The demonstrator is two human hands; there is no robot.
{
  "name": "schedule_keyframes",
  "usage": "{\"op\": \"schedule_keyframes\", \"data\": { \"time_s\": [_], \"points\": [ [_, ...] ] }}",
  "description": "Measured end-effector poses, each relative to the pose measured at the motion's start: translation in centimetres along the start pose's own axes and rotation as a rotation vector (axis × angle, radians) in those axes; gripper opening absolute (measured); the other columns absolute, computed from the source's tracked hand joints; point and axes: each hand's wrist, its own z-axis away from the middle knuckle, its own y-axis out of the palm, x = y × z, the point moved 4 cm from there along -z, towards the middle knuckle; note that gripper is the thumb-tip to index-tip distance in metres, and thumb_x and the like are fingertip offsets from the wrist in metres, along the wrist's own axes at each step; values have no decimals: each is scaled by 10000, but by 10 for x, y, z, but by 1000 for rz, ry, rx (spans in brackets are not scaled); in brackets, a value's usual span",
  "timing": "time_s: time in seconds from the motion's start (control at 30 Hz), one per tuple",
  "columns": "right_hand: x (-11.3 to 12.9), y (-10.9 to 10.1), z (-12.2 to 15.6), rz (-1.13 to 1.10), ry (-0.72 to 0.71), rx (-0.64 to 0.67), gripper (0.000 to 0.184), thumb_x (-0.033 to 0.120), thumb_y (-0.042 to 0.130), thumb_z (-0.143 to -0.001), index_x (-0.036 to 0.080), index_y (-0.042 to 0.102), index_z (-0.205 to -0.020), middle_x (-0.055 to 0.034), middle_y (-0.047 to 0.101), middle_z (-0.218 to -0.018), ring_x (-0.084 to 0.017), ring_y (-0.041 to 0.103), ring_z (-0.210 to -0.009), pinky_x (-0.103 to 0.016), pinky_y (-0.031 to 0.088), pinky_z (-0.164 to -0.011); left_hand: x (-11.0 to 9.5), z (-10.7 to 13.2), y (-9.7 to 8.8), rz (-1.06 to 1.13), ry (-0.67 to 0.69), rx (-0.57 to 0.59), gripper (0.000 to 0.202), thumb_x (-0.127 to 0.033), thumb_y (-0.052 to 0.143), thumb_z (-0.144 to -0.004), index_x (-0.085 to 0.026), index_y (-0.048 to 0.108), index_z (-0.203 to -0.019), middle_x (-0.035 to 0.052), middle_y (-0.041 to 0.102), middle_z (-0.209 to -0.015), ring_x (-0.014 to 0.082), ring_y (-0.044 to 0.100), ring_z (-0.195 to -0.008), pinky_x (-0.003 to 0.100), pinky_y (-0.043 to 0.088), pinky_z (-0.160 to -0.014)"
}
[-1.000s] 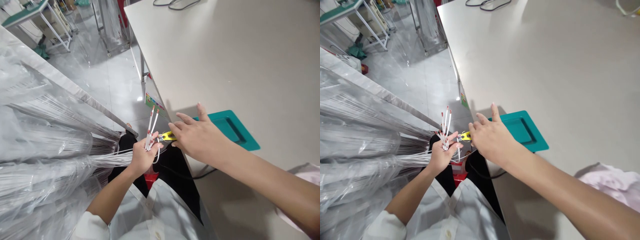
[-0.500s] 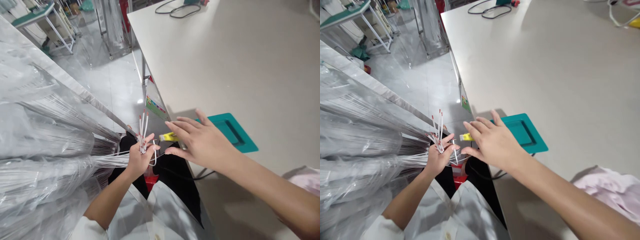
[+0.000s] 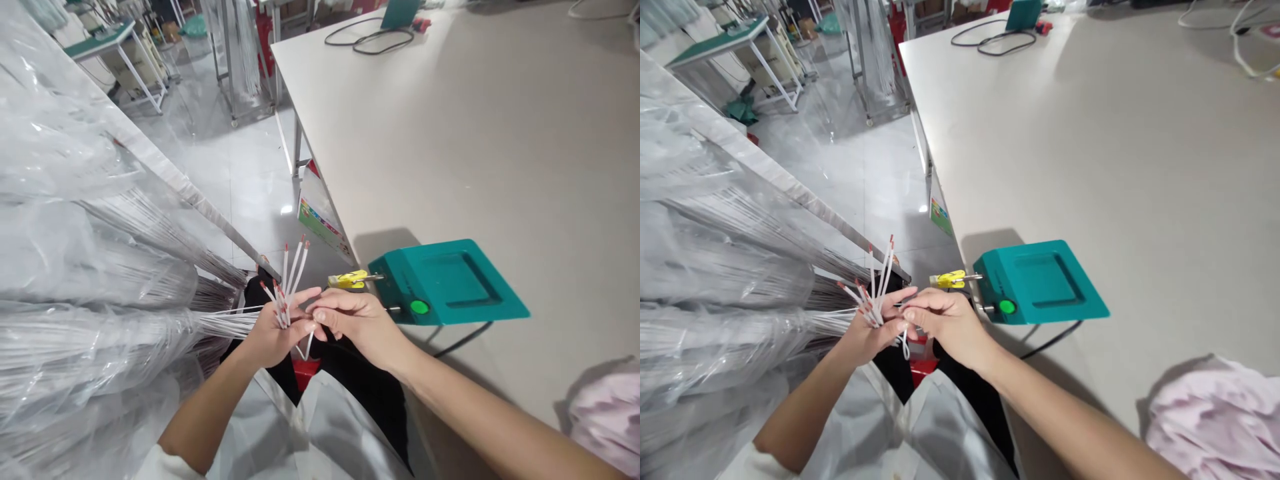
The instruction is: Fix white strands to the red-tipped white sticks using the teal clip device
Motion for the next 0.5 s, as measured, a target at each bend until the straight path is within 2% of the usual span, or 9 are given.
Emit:
{"op": "schedule_keyframes", "data": {
  "time_s": [0.07, 0.13, 0.2, 0.23, 0.33, 0.4, 0.5],
  "points": [
    [-5, 4, 0, -117, 73, -13, 229, 368, 674, -722, 150, 644, -660, 18, 537, -511, -78, 476, -453, -209, 357, -420, 0, 1, -1, -16, 5, 13, 524, -315, 629, -770, -162, 510, -1257, 36, 680, -682, 92, 551, -527, 191, 382, -492],
    [-7, 7, 0, -110, 90, -30, 252, 390, 662, -725, 154, 627, -643, 29, 505, -472, -77, 450, -439, -213, 359, -424, 1, 1, -4, -32, -4, -12, 522, -319, 626, -769, -163, 515, -1255, 36, 683, -691, 67, 511, -469, 182, 354, -453],
    [-2, 4, -1, 53, -6, -121, 227, 381, 648, -738, 162, 641, -679, 8, 546, -554, -83, 463, -472, -222, 391, -443, 3, -2, -9, -41, -13, -97, 555, -334, 642, -748, -155, 512, -1256, 48, 693, -749, 39, 451, -401, 182, 325, -405],
    [2, 1, -1, 169, -89, -197, 196, 364, 641, -748, 169, 661, -741, -17, 587, -658, -89, 486, -512, -230, 416, -467, 4, -3, -13, -44, -11, -162, 567, -341, 644, -741, -154, 506, -1258, 61, 697, -812, 28, 429, -384, 184, 319, -391],
    [17, -4, 1, 456, -333, -394, 262, 293, 622, -772, 215, 650, -1020, -70, 599, -987, -93, 520, -595, -254, 471, -547, 4, -7, -24, -38, 21, -366, 506, -354, 620, -750, -145, 537, -1203, 90, 677, -953, 17, 411, -385, 195, 329, -387],
    [21, -1, 1, 574, -416, -375, 263, 258, 599, -791, 229, 643, -1049, -69, 603, -1007, -106, 553, -638, -261, 490, -590, 3, -8, -26, -61, 33, -407, 424, -340, 592, -765, -122, 573, -1128, 63, 676, -843, 29, 408, -394, 200, 335, -401],
    [20, 11, -2, 678, -452, -222, 156, 226, 566, -814, 229, 684, -916, -49, 646, -895, -143, 611, -760, -275, 507, -687, 2, -11, -18, -185, 74, -301, 276, -266, 559, -767, -113, 617, -989, -28, 550, -549, 62, 398, -414, 207, 340, -437]
  ]
}}
